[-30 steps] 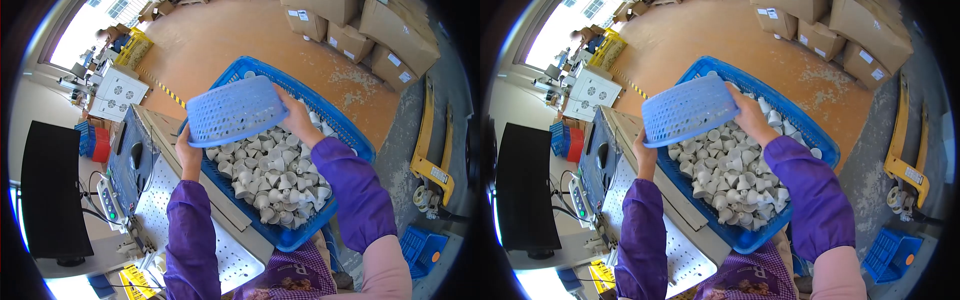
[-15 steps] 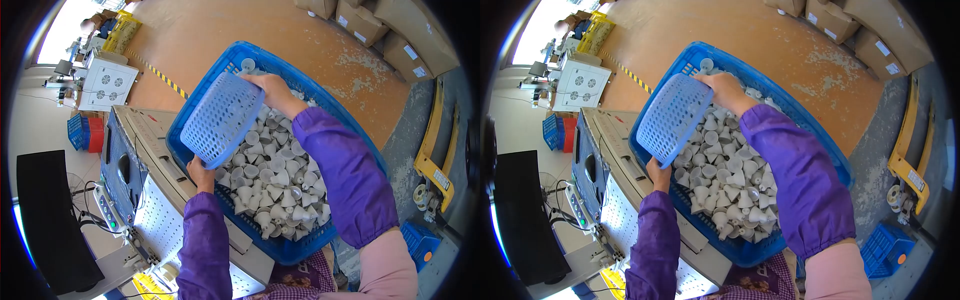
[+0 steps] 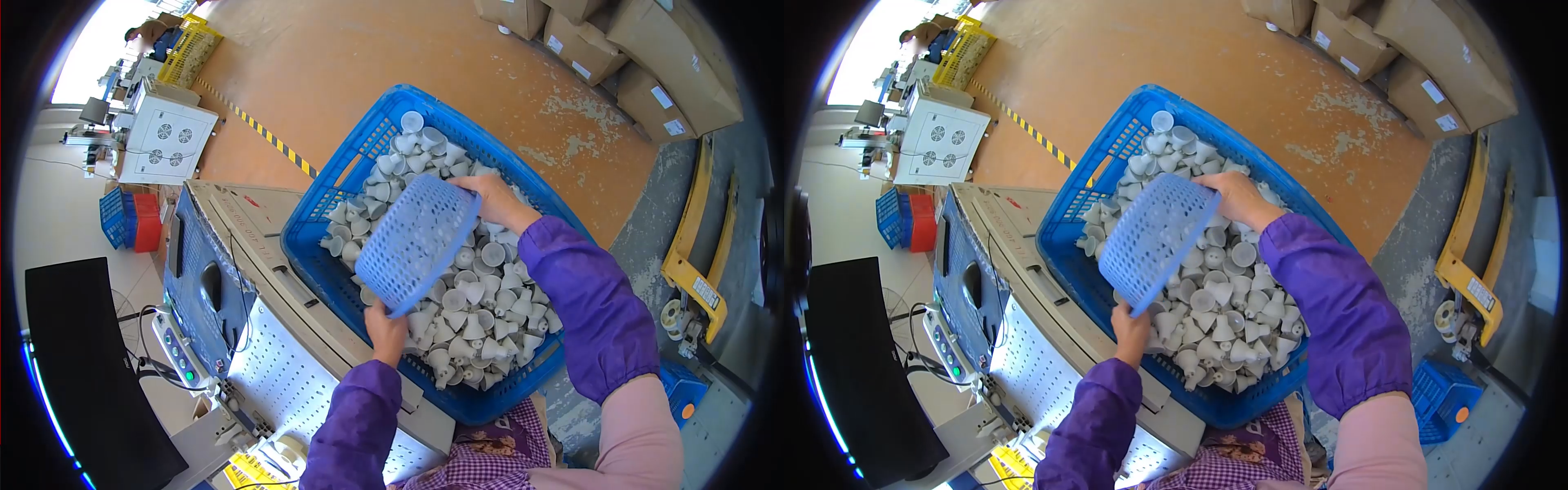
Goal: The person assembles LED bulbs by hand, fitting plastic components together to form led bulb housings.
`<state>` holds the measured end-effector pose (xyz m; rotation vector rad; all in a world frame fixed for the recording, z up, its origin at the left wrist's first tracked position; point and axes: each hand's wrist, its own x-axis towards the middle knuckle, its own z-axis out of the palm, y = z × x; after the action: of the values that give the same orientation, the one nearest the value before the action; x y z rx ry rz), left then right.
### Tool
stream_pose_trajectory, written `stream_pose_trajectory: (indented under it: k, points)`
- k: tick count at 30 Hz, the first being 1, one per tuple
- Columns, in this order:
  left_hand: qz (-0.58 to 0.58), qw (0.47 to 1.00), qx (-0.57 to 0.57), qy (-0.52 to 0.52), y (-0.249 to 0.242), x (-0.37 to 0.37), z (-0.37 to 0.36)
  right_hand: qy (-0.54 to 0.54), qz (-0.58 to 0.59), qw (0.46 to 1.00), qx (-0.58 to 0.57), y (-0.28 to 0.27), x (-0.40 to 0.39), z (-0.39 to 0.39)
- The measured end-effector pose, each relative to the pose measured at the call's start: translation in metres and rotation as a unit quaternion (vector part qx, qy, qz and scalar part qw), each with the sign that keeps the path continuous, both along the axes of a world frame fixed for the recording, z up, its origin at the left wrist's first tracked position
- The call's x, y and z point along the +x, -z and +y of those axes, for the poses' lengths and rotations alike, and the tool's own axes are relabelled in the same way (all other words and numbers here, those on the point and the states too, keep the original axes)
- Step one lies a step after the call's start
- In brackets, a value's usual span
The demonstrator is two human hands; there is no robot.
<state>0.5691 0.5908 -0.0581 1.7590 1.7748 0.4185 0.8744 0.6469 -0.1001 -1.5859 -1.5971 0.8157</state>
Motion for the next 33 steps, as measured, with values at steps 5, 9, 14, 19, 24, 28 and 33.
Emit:
stream_pose_trajectory:
  k: [5, 9, 14, 19, 24, 28, 33]
  points:
    - [-0.203, 0.972, 0.100, -0.061, 0.001, -0.005, 0.056, 0.065, 0.095, 0.981, 0.158, -0.023, -0.017, 0.047]
    - [-0.036, 0.999, 0.011, -0.013, 0.028, -0.006, 0.042, 0.012, 0.050, 0.996, 0.074, 0.013, -0.006, 0.067]
    - [0.086, 0.988, -0.123, 0.032, 0.022, -0.002, 0.041, -0.063, -0.031, 0.991, -0.116, 0.018, 0.009, 0.051]
    - [0.060, 0.977, -0.193, 0.066, 0.009, -0.003, 0.046, -0.082, -0.117, 0.968, -0.205, 0.006, 0.020, 0.029]
    - [0.032, 0.978, -0.192, 0.078, 0.039, -0.025, 0.041, -0.120, -0.174, 0.923, -0.322, 0.011, 0.014, 0.026]
    - [0.063, 0.957, -0.241, 0.146, 0.044, -0.027, 0.041, -0.091, -0.167, 0.928, -0.319, 0.006, 0.020, 0.005]
    - [0.029, 0.919, -0.384, 0.080, 0.021, -0.016, 0.056, -0.115, -0.140, 0.902, -0.392, 0.022, 0.016, -0.009]
